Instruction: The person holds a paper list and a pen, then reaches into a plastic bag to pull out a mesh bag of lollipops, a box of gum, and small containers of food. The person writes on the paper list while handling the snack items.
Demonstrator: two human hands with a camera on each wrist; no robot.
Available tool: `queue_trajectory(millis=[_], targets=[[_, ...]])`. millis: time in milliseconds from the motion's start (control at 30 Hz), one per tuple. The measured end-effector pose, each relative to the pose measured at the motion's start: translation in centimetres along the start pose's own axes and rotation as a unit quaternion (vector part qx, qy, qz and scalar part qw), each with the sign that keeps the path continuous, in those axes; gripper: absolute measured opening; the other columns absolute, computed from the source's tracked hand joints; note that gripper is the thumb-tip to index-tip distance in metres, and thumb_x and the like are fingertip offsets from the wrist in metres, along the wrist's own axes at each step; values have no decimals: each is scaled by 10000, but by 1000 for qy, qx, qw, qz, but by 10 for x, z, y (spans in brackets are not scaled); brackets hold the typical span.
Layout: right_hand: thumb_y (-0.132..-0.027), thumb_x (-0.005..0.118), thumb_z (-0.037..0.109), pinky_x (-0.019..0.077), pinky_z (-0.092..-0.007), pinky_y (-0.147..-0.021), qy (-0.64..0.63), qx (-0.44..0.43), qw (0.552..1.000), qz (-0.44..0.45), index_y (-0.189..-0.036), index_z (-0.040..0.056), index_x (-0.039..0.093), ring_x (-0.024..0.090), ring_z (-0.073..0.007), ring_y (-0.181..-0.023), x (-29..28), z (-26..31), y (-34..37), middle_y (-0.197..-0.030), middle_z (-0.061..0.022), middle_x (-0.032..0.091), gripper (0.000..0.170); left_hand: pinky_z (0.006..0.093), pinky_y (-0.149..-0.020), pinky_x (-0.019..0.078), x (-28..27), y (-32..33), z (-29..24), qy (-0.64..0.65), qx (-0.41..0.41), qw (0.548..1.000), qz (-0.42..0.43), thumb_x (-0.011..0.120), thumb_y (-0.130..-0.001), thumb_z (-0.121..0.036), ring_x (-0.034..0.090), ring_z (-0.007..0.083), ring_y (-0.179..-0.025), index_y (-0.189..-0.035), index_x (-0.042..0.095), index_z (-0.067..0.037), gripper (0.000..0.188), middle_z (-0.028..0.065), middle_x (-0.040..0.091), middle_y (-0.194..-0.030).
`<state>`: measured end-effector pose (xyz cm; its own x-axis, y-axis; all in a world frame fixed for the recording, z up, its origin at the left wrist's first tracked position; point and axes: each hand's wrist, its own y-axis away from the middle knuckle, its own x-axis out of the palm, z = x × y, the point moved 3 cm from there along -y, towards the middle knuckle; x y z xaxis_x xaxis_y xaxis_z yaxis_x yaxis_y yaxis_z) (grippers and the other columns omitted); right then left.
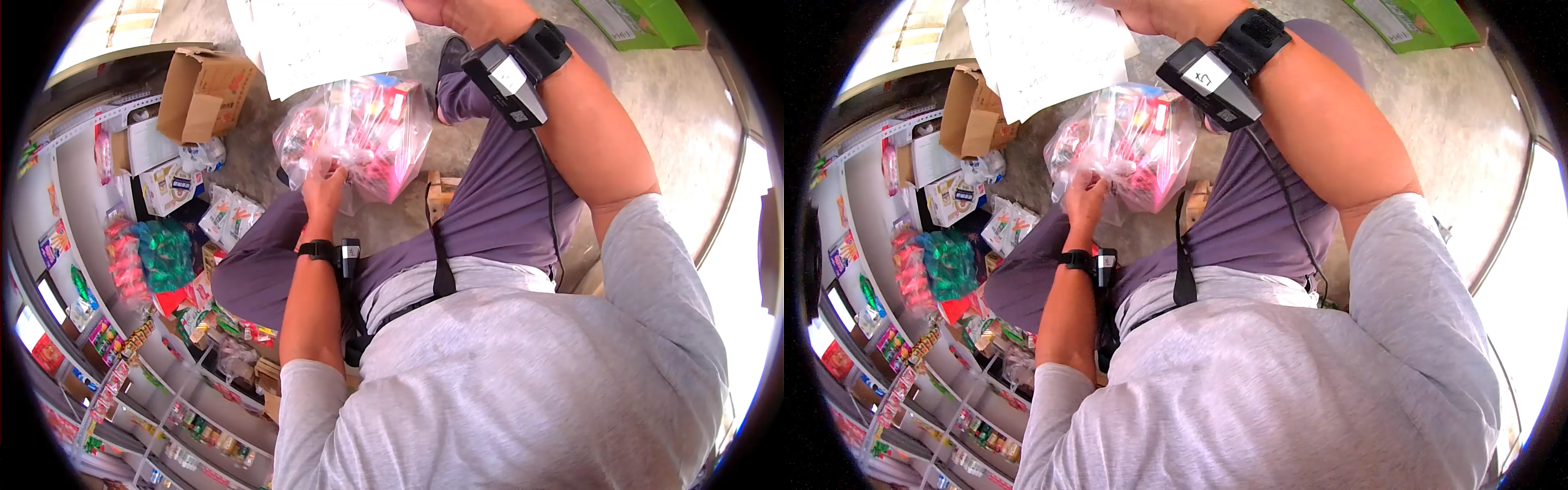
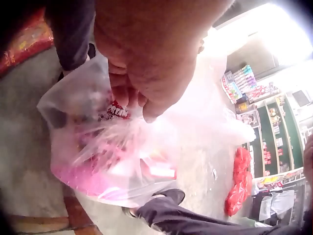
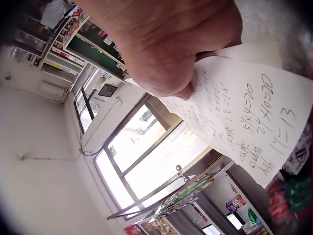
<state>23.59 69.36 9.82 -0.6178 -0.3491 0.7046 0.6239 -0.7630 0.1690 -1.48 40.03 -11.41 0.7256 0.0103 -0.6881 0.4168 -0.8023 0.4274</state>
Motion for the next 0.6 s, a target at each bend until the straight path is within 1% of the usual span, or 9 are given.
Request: queue_trajectory(millis=[67, 100, 167, 200, 267, 367, 467, 567, 600], targets=[[-1001, 630, 171, 605, -366, -813, -4, 5, 1000, -1, -1152, -110, 649, 714, -251, -898, -1, -2, -3, -1050, -161, 723, 319, 390, -800, 524, 6, -3, 6, 23, 16, 1000, -1, 725, -835, -267, 703, 274, -858, -1026, 692, 13, 341, 181, 728, -920], [-1000, 632, 179, 603, -370, -811, -6, 8, 1000, -1, -1154, -114, 649, 715, -254, -898, 0, 0, -2, -1053, -165, 724, 332, 370, -733, 509, 8, -4, 5, 2, 21, 1000, -23, 731, -848, -243, 670, 229, -790, -1026, 685, 10, 313, 145, 716, -884], [-995, 638, 190, 596, -375, -808, 94, -13, 994, -50, -1160, -123, 650, 717, -256, -896, -3, 3, 2, -1058, -170, 727, 354, 330, -600, 479, 14, -6, 2, -39, 31, 996, -68, 742, -875, -195, 604, 139, -656, -1028, 672, 4, 260, 73, 692, -814], [-992, 641, 196, 593, -378, -806, 144, -23, 987, -73, -1163, -127, 651, 718, -257, -896, -2, 6, 4, -1061, -173, 729, 366, 353, -642, 491, 14, -4, -3, -42, 23, 997, -66, 741, -865, -224, 634, 173, -709, -1021, 678, 11, 289, 96, 701, -832], [-976, 649, 199, 585, -378, -802, 116, -32, 991, -56, -1163, -136, 653, 720, -259, -894, -5, 1, 0, -1055, -172, 732, 383, 398, -727, 515, 8, 2, -23, -48, 7, 997, -64, 738, -845, -283, 694, 241, -814, -1009, 691, 26, 353, 143, 719, -867], [-955, 652, 205, 575, -372, -795, 131, -52, 989, -55, -1152, -139, 662, 718, -254, -887, -10, 1, -1, -1032, -166, 737, 397, 339, -652, 524, -8, 15, -71, -17, -81, 997, 10, 714, -883, -214, 688, 183, -782, -1015, 695, 19, 269, 101, 713, -849], [-938, 645, 226, 561, -362, -784, 199, -78, 976, -34, -1135, -129, 678, 715, -244, -878, -15, 5, 1, -1012, -162, 742, 407, 264, -620, 531, 2, -2, -17, 179, -131, 975, 36, 676, -913, -128, 679, 149, -749, -1059, 687, 18, 206, 74, 700, -851], [-933, 637, 248, 552, -361, -778, 202, -78, 976, -33, -1121, -116, 693, 712, -237, -869, -11, 6, 2, -996, -165, 746, 413, 229, -633, 542, 7, -7, 1, 292, -179, 938, 45, 650, -925, -78, 677, 149, -729, -1137, 672, 26, 236, 68, 698, -871], [-933, 635, 255, 549, -362, -776, 191, -75, 978, -39, -1116, -112, 698, 711, -235, -867, -8, 6, 3, -991, -166, 747, 415, 234, -630, 542, 8, -7, -3, 288, -184, 939, 44, 648, -926, -81, 677, 150, -723, -1153, 668, 27, 252, 70, 696, -873]])
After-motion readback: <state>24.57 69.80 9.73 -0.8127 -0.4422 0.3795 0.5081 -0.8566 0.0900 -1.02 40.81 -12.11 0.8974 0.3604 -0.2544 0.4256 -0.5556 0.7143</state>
